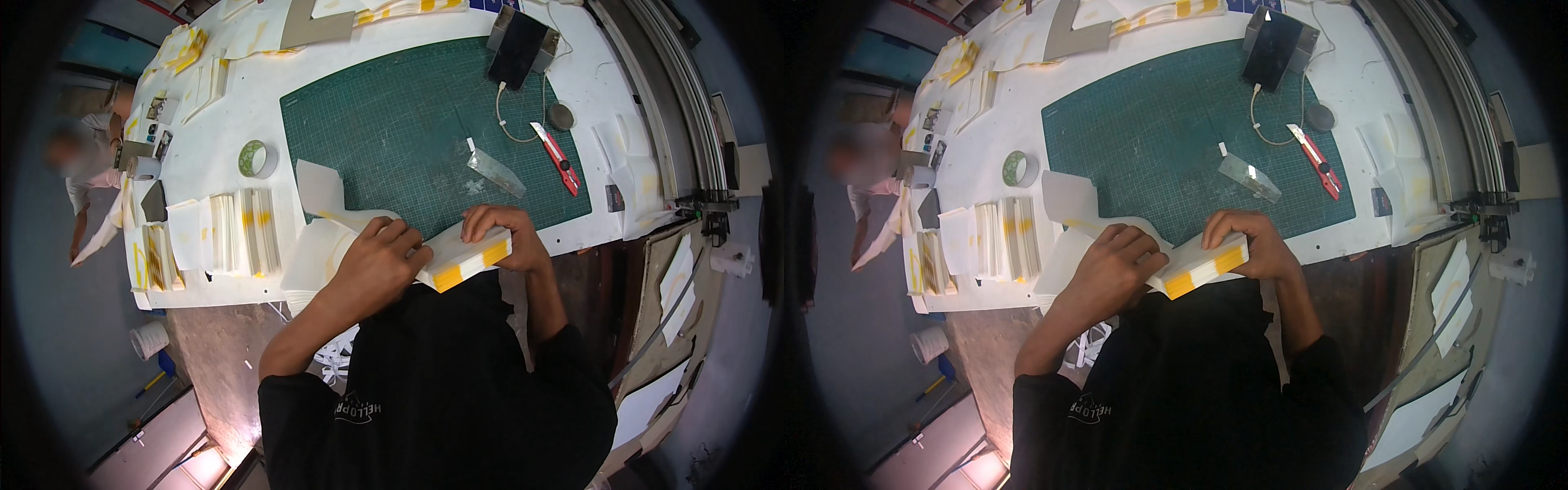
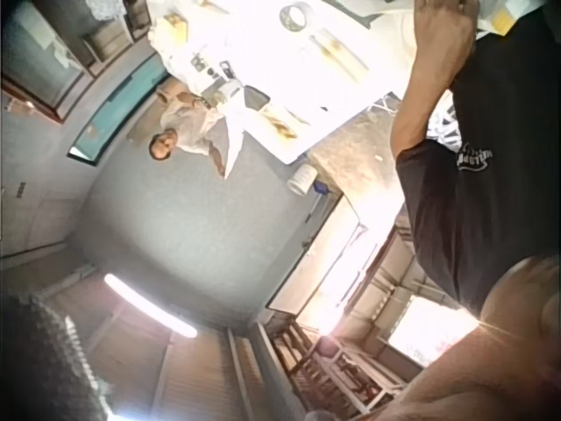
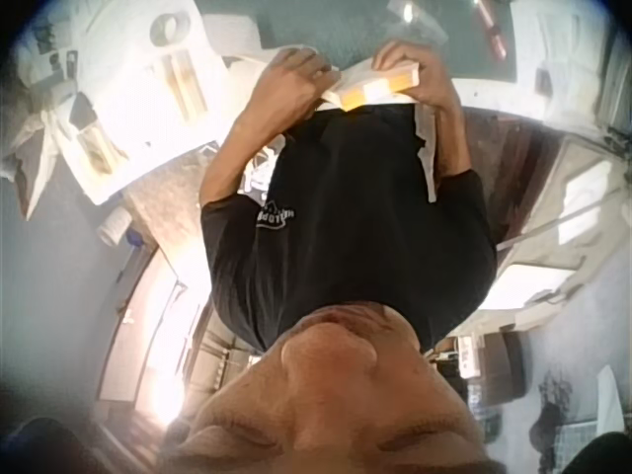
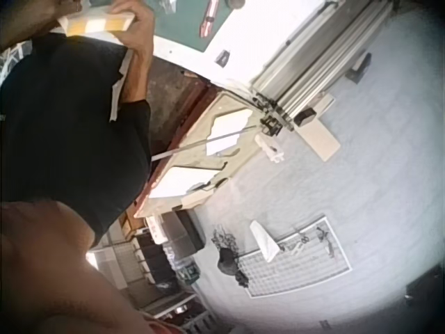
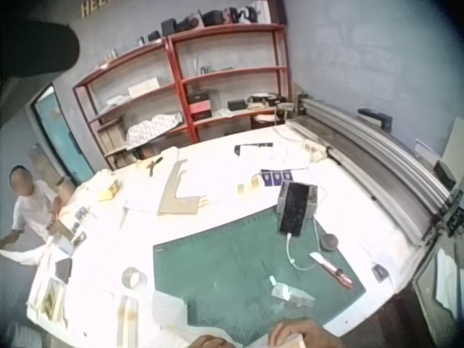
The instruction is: The person assembles a book by hand, placing a cover over a stack of pages and securing it with yellow tape. They repeatedly fold the cover edges and apply tape to the spine and corners to hold the book together. The person also flips through the pages to check the alignment and smooths the cover.
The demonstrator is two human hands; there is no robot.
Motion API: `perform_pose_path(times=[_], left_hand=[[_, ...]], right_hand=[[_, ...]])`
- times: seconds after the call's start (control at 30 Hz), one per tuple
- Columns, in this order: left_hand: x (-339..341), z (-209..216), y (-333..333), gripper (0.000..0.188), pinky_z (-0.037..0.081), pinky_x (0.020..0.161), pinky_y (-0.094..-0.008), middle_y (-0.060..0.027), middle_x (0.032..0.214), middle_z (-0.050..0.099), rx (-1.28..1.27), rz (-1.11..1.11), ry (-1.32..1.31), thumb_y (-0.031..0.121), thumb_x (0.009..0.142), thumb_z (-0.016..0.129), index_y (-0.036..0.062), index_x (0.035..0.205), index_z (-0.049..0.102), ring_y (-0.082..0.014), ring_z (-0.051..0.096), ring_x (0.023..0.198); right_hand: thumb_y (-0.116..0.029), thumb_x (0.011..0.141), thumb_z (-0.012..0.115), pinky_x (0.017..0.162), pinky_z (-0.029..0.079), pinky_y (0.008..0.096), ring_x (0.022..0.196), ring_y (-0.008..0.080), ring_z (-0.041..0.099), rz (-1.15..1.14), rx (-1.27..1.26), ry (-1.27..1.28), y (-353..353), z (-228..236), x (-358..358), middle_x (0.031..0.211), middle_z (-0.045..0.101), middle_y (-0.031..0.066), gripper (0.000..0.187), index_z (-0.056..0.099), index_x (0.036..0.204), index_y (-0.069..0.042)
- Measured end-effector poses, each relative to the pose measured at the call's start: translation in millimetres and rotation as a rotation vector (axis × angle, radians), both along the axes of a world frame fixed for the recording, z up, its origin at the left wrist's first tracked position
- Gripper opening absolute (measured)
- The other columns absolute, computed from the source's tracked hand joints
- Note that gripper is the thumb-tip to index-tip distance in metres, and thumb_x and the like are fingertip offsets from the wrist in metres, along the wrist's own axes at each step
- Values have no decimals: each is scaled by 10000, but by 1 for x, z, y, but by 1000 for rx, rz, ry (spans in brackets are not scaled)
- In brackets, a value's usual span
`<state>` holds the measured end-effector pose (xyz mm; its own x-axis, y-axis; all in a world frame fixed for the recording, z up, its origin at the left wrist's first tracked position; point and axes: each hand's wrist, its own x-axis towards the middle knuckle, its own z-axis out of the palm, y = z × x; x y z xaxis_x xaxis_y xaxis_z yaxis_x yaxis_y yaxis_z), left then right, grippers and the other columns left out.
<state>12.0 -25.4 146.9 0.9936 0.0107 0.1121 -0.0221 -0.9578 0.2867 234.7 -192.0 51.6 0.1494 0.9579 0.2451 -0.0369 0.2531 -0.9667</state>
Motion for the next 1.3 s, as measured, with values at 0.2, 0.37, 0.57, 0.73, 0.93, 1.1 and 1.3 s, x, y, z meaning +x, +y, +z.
perform_pose_path(times=[0.2,0.37,0.57,0.73,0.93,1.1,1.3], left_hand=[[2,9,4,330,400,1187,-540,-9,998,723,-52,-54,79,154,625,938,113,918,791,-219,651,1106],[4,12,4,330,397,1194,-550,-7,999,722,-84,-82,75,160,634,930,107,927,788,-214,655,1093],[7,7,6,187,415,1174,-488,-36,950,706,-57,-124,76,136,743,829,61,900,758,-215,675,1043],[9,5,7,165,463,1126,-459,-72,959,708,-19,-137,55,102,763,802,46,905,742,-239,698,1008],[10,4,4,266,556,959,-433,-111,1004,717,-75,-44,56,90,737,826,39,971,711,-277,707,1000],[13,9,5,203,554,826,-374,-104,956,696,-71,-40,143,104,769,760,33,937,669,-256,695,929],[14,4,7,297,566,846,-413,-122,976,674,-89,-108,87,68,703,831,20,953,679,-295,679,954]], right_hand=[[-118,664,974,995,536,393,1018,205,712,28,-2,-13,-1,-4,2,1063,758,54,402,752,999,-111],[-94,656,966,969,537,371,1029,208,704,31,-20,9,0,0,2,1075,746,48,429,753,1028,-99],[-64,654,932,1011,501,425,1004,218,702,5,-46,39,4,1,-1,1042,735,69,417,731,1020,-85],[-72,654,938,1029,493,443,992,224,702,-79,-67,39,1,2,3,1009,733,82,444,704,1032,-70],[-76,659,947,998,512,435,974,219,694,-75,-27,23,2,-6,2,1000,722,84,450,690,1028,-66],[-65,665,943,980,521,435,962,218,689,-64,-11,24,3,-4,1,989,704,81,424,676,995,-66],[-136,677,966,927,541,328,1008,164,694,-54,-29,34,3,-5,2,1058,712,44,428,714,1023,-113]])
